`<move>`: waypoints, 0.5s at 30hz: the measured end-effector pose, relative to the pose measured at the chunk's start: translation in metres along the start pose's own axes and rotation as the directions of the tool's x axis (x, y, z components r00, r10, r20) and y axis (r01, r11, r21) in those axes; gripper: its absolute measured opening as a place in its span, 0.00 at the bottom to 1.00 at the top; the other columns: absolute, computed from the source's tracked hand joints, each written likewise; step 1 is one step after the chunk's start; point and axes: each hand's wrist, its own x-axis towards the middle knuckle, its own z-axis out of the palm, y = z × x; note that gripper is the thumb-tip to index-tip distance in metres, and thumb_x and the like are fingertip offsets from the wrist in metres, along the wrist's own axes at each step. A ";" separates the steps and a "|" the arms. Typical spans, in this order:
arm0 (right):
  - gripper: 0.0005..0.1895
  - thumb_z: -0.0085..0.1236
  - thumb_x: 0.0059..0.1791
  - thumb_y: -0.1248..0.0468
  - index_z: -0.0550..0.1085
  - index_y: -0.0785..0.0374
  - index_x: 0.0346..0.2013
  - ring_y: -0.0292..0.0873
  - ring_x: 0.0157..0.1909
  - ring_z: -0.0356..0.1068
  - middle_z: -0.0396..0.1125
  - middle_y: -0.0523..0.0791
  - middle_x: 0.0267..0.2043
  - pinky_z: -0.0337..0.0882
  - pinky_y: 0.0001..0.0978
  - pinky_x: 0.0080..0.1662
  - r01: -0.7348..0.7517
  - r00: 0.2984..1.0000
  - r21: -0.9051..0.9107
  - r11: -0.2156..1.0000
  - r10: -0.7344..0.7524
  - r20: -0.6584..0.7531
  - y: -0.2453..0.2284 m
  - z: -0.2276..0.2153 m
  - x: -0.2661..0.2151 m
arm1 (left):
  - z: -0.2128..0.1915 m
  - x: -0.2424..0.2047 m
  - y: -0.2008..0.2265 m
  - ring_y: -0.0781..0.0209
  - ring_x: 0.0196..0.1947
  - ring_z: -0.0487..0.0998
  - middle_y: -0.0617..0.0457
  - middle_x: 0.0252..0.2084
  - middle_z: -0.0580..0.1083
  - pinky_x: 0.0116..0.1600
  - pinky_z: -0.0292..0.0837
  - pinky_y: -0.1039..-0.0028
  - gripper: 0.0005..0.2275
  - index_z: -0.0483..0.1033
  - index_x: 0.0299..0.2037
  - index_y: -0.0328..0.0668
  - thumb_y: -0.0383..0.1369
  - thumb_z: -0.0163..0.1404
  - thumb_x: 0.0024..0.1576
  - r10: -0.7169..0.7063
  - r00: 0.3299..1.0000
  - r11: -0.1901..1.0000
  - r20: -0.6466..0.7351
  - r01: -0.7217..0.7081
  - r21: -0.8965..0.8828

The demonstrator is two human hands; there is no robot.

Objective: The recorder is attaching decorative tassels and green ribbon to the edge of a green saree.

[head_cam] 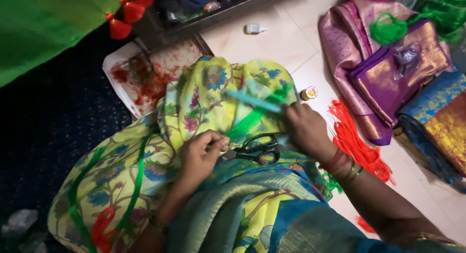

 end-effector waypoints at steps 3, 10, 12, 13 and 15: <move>0.05 0.51 0.52 0.67 0.71 0.59 0.43 0.58 0.36 0.72 0.69 0.52 0.36 0.69 0.49 0.37 -0.515 0.850 0.281 0.810 0.525 0.043 0.027 0.002 0.008 | -0.003 0.005 0.004 0.70 0.33 0.81 0.53 0.32 0.79 0.38 0.76 0.80 0.04 0.76 0.36 0.33 0.27 0.55 0.61 -0.011 0.998 1.000 -0.058 0.012 0.017; 0.13 0.55 0.48 0.62 0.70 0.61 0.46 0.63 0.39 0.69 0.67 0.55 0.38 0.70 0.53 0.38 -0.079 0.995 0.159 0.984 0.089 -0.054 0.002 0.004 -0.013 | -0.003 0.000 -0.009 0.71 0.33 0.81 0.53 0.34 0.80 0.38 0.76 0.80 0.04 0.77 0.37 0.33 0.27 0.55 0.61 -0.072 0.997 0.997 -0.016 0.072 0.012; 0.09 0.55 0.50 0.62 0.71 0.58 0.44 0.63 0.40 0.70 0.69 0.53 0.39 0.69 0.55 0.40 -0.288 0.956 0.059 0.956 0.284 0.069 0.008 0.004 -0.004 | -0.001 0.004 -0.017 0.70 0.33 0.81 0.52 0.33 0.80 0.38 0.76 0.79 0.04 0.78 0.37 0.33 0.27 0.56 0.60 -0.041 0.998 0.999 -0.043 0.042 0.031; 0.09 0.55 0.50 0.62 0.71 0.58 0.44 0.63 0.40 0.70 0.69 0.53 0.39 0.69 0.55 0.40 -0.284 0.957 0.061 0.957 0.280 0.077 0.006 0.004 -0.001 | 0.000 0.003 -0.012 0.70 0.33 0.81 0.52 0.33 0.80 0.38 0.76 0.79 0.04 0.78 0.37 0.33 0.27 0.56 0.60 -0.047 0.998 0.998 -0.050 0.048 0.029; 0.10 0.53 0.56 0.62 0.69 0.62 0.51 0.64 0.42 0.70 0.70 0.56 0.44 0.70 0.54 0.40 -0.471 0.871 0.218 0.855 0.489 -0.036 0.001 0.004 0.003 | 0.003 0.001 0.001 0.70 0.34 0.81 0.53 0.33 0.81 0.36 0.75 0.79 0.04 0.78 0.37 0.34 0.27 0.55 0.60 -0.005 0.999 0.995 -0.032 0.008 0.095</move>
